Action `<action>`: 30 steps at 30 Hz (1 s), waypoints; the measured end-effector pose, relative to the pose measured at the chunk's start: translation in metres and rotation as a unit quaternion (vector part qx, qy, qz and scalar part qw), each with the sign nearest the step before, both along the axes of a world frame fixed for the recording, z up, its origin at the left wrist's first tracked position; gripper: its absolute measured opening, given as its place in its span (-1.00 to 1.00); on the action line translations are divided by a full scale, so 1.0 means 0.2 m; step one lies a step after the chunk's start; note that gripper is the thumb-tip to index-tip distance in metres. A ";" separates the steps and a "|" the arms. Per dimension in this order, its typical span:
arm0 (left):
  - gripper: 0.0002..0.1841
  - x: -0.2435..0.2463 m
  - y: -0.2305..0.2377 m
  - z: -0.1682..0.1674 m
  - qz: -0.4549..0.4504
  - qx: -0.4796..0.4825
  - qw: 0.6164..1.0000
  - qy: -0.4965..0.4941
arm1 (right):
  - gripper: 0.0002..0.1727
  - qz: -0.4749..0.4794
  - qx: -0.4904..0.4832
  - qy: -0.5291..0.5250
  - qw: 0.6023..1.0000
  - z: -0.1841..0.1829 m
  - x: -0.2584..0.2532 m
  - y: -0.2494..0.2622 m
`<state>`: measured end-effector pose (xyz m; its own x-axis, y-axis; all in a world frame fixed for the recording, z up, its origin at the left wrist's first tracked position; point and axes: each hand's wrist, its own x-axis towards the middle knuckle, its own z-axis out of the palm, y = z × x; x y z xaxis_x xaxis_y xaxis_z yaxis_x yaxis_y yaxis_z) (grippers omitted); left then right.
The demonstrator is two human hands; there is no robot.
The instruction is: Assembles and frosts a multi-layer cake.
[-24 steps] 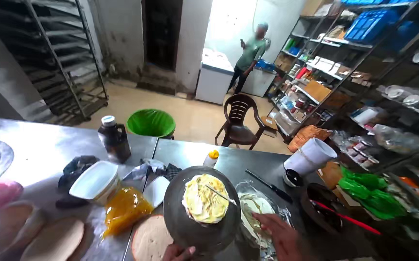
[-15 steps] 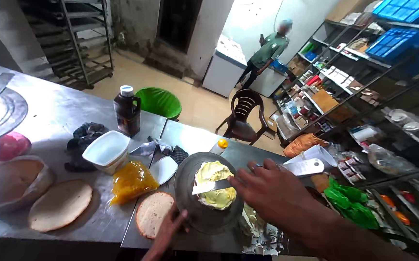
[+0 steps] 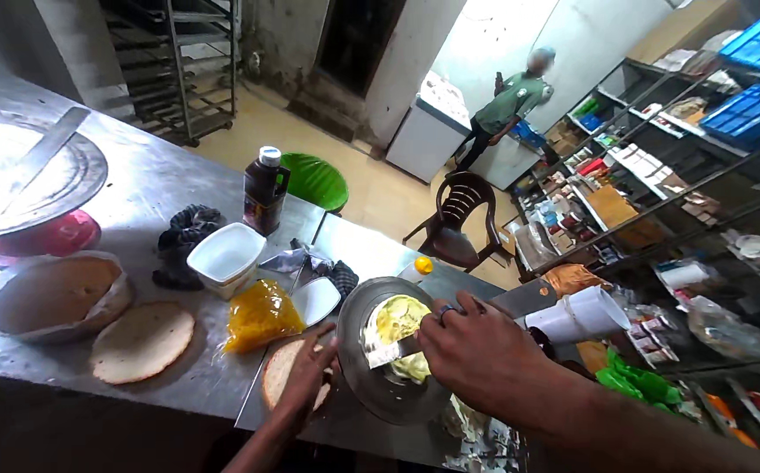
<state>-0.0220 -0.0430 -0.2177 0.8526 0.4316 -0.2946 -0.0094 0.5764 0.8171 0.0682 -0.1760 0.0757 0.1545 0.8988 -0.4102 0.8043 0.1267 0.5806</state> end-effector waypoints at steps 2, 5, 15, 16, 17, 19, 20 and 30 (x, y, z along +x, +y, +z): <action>-0.49 -0.05 -0.10 -0.02 -0.067 0.007 0.998 -0.001 | -0.70 0.002 -0.002 -0.004 1.000 -0.01 0.01 -0.01; -0.55 -0.12 -0.21 -0.04 -0.159 -0.031 0.986 -0.039 | -0.70 -0.001 -0.009 -0.007 1.000 -0.01 0.02 -0.02; -0.60 -0.15 -0.21 -0.03 -0.188 -0.006 0.979 -0.072 | -0.77 0.010 0.031 0.001 0.999 -0.03 0.05 -0.11; -0.62 -0.14 -0.22 -0.03 -0.181 -0.005 0.981 -0.070 | -0.77 0.007 0.037 0.004 0.999 -0.03 0.06 -0.12; -0.63 -0.14 -0.22 -0.02 -0.171 -0.003 0.983 -0.068 | -0.78 0.004 0.043 0.010 0.999 -0.04 0.06 -0.13; -0.65 -0.15 -0.22 -0.01 -0.150 0.010 0.986 -0.067 | -0.78 -0.002 0.048 0.023 0.999 -0.05 0.06 -0.15; -0.66 -0.15 -0.22 0.00 -0.139 0.015 0.988 -0.069 | -0.76 -0.004 0.046 0.027 0.999 -0.06 0.07 -0.17; -0.63 -0.05 0.26 0.05 -0.272 0.179 0.945 0.023 | -0.55 -0.219 0.291 0.429 0.827 -0.37 0.38 -0.86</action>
<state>-0.0326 0.0090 -0.2072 0.9668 0.0125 -0.2554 0.2495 0.1716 0.9530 0.1439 -0.3470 0.0020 0.3933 0.9178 -0.0551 0.8468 -0.3849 -0.3671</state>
